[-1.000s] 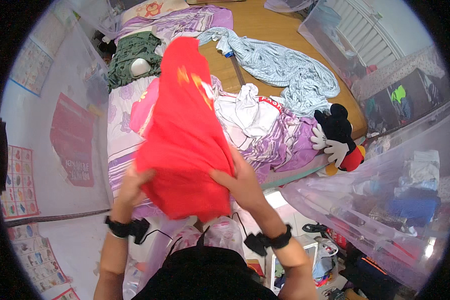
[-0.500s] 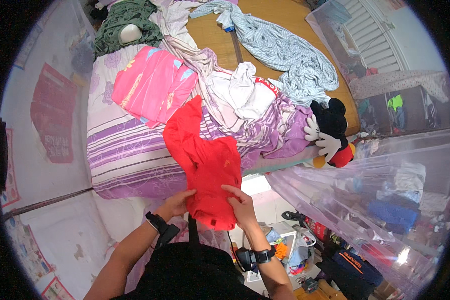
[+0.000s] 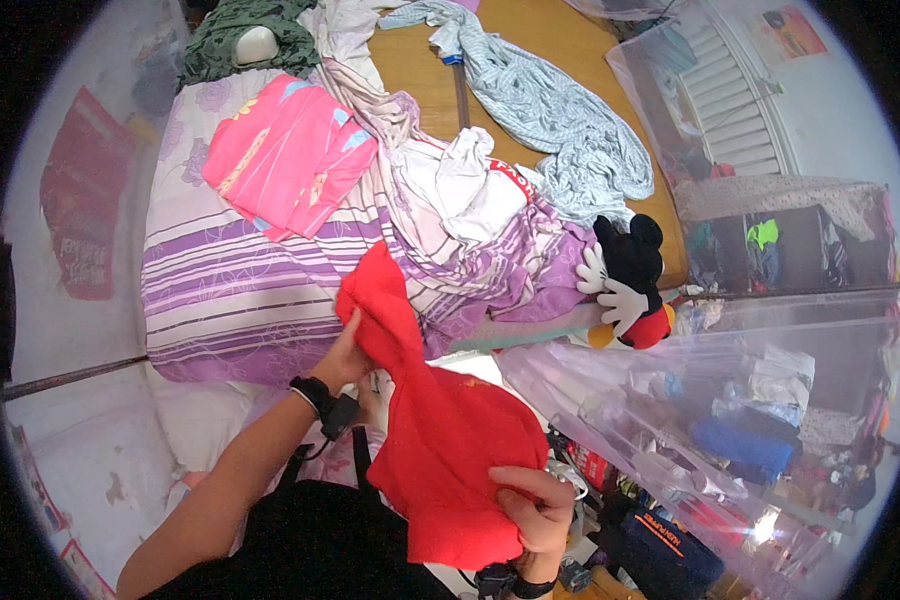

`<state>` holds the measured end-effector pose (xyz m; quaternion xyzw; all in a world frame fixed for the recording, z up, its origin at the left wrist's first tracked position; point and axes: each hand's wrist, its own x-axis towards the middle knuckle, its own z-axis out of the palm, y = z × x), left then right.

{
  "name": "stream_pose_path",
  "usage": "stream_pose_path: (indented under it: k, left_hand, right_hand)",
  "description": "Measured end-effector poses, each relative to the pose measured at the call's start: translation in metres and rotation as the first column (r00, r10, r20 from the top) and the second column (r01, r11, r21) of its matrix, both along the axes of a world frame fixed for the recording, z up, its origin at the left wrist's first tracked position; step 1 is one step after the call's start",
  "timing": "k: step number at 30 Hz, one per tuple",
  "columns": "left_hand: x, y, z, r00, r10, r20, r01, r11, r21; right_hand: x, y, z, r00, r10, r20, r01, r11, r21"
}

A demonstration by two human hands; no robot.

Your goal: Folding various items of clothing and sheets on a bed within a mosquito net.

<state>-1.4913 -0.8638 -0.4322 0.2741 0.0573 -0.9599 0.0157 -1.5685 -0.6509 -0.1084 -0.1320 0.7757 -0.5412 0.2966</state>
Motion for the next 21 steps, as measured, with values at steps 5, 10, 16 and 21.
stream_pose_path:
  k: [5,10,16,21]
  left_hand:
    - [-0.013,0.036,-0.006,0.993,0.106,0.053,-0.11,0.989,0.099]
    - [-0.016,0.013,-0.004,0.917,0.395,0.056,-0.395,0.919,-0.017]
    - [0.02,-0.077,-0.021,0.955,0.284,0.09,-0.169,0.766,-0.62]
    - [0.057,-0.188,0.01,0.842,0.436,0.317,0.157,0.364,-0.918]
  right_hand:
    - [0.0,0.027,0.006,0.88,-0.094,-0.465,-0.079,0.938,-0.339]
    - [-0.003,0.043,0.02,0.75,-0.251,-0.613,-0.073,0.889,-0.453]
    - [-0.036,0.048,0.019,0.787,-0.615,-0.046,0.539,0.722,-0.433]
    - [-0.093,-0.014,-0.005,0.82,-0.232,-0.523,0.219,0.972,-0.087]
